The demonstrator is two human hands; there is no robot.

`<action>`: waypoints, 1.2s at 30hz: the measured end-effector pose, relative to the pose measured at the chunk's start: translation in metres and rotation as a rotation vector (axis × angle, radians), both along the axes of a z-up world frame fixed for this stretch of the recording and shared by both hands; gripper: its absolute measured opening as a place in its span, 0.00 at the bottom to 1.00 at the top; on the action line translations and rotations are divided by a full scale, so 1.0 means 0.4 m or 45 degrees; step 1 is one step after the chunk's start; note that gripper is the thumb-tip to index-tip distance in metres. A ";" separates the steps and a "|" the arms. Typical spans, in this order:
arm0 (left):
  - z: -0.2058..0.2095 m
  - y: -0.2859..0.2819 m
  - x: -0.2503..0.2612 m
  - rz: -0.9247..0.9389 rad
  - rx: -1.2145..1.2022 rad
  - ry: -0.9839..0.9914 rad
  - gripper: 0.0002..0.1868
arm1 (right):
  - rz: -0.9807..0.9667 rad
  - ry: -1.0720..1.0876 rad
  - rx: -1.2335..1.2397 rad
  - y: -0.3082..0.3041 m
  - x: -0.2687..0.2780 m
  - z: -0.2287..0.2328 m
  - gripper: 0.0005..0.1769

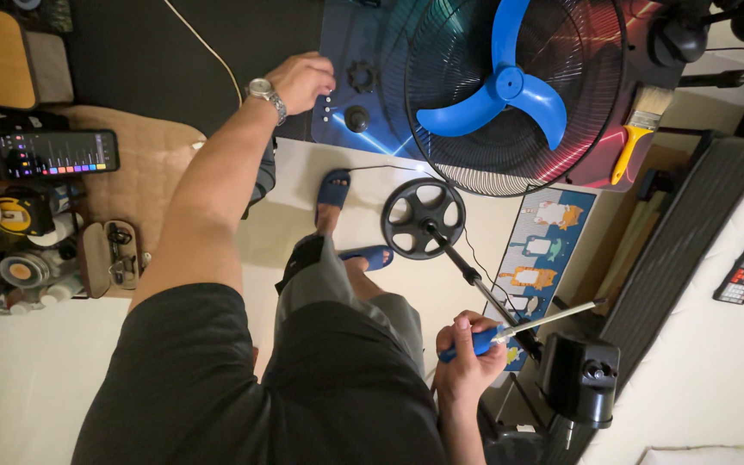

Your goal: The person uses a screwdriver to tighten screws on the motor housing of a standing fan. They repeatedly reposition the fan and adjust their grip to access different screw locations on the motor casing.

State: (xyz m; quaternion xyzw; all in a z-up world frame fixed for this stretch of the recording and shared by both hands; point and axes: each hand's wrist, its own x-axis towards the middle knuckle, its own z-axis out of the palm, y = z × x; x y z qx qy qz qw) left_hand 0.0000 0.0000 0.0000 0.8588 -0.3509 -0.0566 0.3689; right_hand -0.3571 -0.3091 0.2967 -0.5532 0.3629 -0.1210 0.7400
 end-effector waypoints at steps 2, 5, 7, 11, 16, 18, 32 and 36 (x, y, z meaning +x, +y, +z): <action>-0.005 -0.006 0.006 -0.027 0.031 -0.003 0.03 | -0.002 0.011 -0.004 0.001 0.000 -0.003 0.12; -0.003 -0.005 0.009 -0.043 0.003 0.001 0.03 | 0.009 0.015 -0.003 0.003 0.000 -0.001 0.12; -0.001 -0.005 0.007 -0.020 0.001 0.012 0.04 | 0.013 0.006 -0.005 0.004 -0.001 0.002 0.12; 0.004 -0.004 0.006 -0.003 -0.003 0.032 0.04 | -0.002 0.020 0.000 0.006 -0.001 0.006 0.12; 0.006 -0.001 0.008 -0.007 0.012 -0.010 0.03 | 0.009 -0.004 -0.018 0.009 -0.005 0.004 0.11; 0.006 -0.001 0.003 -0.003 0.008 -0.020 0.03 | -0.008 -0.008 -0.004 0.008 -0.013 0.003 0.12; 0.066 0.008 -0.012 0.211 -0.070 -0.097 0.12 | -0.024 -0.170 0.002 0.006 -0.065 0.036 0.09; 0.247 -0.107 -0.109 0.349 -0.326 -0.327 0.10 | -0.027 -0.326 -0.114 -0.010 -0.108 0.115 0.10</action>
